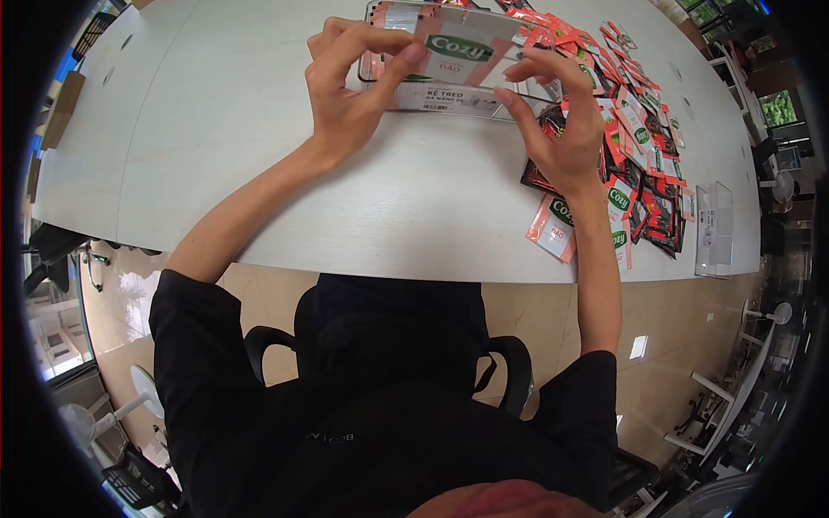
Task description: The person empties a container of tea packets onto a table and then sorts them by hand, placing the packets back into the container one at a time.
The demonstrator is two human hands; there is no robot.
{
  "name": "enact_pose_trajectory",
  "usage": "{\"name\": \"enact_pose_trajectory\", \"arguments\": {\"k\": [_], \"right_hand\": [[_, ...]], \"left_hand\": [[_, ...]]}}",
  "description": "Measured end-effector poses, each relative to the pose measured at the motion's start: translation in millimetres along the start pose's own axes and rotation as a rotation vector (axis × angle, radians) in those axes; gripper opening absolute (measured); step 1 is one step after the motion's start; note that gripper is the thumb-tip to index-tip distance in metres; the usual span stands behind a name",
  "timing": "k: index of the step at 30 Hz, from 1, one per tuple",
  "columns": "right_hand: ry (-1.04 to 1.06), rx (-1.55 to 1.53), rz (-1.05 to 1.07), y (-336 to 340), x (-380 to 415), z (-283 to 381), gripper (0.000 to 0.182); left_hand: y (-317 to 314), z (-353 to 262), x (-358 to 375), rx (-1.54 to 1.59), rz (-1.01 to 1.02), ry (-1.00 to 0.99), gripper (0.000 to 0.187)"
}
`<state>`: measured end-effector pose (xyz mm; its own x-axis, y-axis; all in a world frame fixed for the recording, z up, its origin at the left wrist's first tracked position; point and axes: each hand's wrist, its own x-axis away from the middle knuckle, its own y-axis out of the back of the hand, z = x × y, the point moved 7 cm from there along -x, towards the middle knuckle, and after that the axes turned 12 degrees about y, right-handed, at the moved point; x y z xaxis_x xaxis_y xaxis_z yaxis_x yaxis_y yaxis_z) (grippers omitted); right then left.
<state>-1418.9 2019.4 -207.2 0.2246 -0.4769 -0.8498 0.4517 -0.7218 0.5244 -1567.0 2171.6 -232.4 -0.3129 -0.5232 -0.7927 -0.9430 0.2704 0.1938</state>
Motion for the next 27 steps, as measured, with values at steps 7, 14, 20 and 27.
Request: {"name": "enact_pose_trajectory", "arguments": {"k": [7,14,20,27], "right_hand": [[0.079,0.132,0.275,-17.7,-6.7,8.3,0.044],[0.013,0.100,0.317,-29.0,2.4,4.5,0.043],[-0.020,0.110,0.381,-34.1,4.3,6.0,0.042],[-0.010,0.135,0.401,-29.5,2.3,2.8,0.034]], "left_hand": [[5.8,22.0,-3.9,-0.069,0.052,0.007,0.007],[-1.7,22.6,-4.3,-0.009,0.163,0.074,0.016],[-3.6,19.3,-7.4,-0.049,0.172,0.058,0.017],[-5.3,14.9,-6.6,-0.129,0.179,0.036,0.015]]}}
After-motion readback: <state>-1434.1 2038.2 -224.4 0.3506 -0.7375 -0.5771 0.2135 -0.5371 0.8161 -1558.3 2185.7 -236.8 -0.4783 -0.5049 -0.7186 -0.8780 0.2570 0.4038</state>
